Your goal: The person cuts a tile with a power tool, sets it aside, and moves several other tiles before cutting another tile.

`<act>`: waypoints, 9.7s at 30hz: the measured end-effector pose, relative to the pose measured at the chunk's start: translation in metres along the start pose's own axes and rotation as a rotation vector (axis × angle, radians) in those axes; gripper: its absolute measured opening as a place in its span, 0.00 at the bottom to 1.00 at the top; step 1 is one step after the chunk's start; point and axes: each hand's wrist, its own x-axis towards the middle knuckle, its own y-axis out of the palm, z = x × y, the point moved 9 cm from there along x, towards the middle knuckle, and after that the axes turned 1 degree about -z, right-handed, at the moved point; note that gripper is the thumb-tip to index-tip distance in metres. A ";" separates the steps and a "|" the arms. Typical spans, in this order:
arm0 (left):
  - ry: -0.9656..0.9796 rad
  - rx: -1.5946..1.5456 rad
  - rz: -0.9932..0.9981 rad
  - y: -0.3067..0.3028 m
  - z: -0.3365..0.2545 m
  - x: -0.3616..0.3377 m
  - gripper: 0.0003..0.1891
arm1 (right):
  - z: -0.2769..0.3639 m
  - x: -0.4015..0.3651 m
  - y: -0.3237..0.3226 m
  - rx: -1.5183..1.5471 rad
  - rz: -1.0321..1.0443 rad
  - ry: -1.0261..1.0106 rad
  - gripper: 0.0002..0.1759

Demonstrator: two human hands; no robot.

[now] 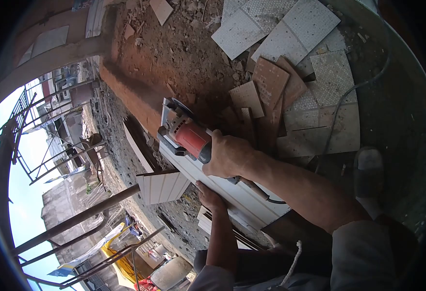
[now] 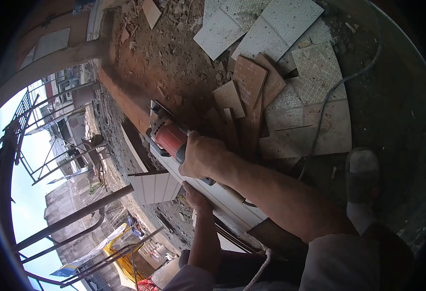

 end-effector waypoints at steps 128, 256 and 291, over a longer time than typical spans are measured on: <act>0.145 0.505 -0.192 -0.002 -0.044 -0.023 0.49 | -0.002 -0.018 -0.002 -0.058 -0.011 0.117 0.40; 0.746 0.676 0.042 0.037 -0.098 -0.035 0.25 | 0.022 -0.070 -0.029 -0.383 -0.332 -0.061 0.44; 0.743 0.665 0.050 0.038 -0.096 -0.033 0.25 | -0.014 -0.015 0.018 0.420 0.139 0.023 0.45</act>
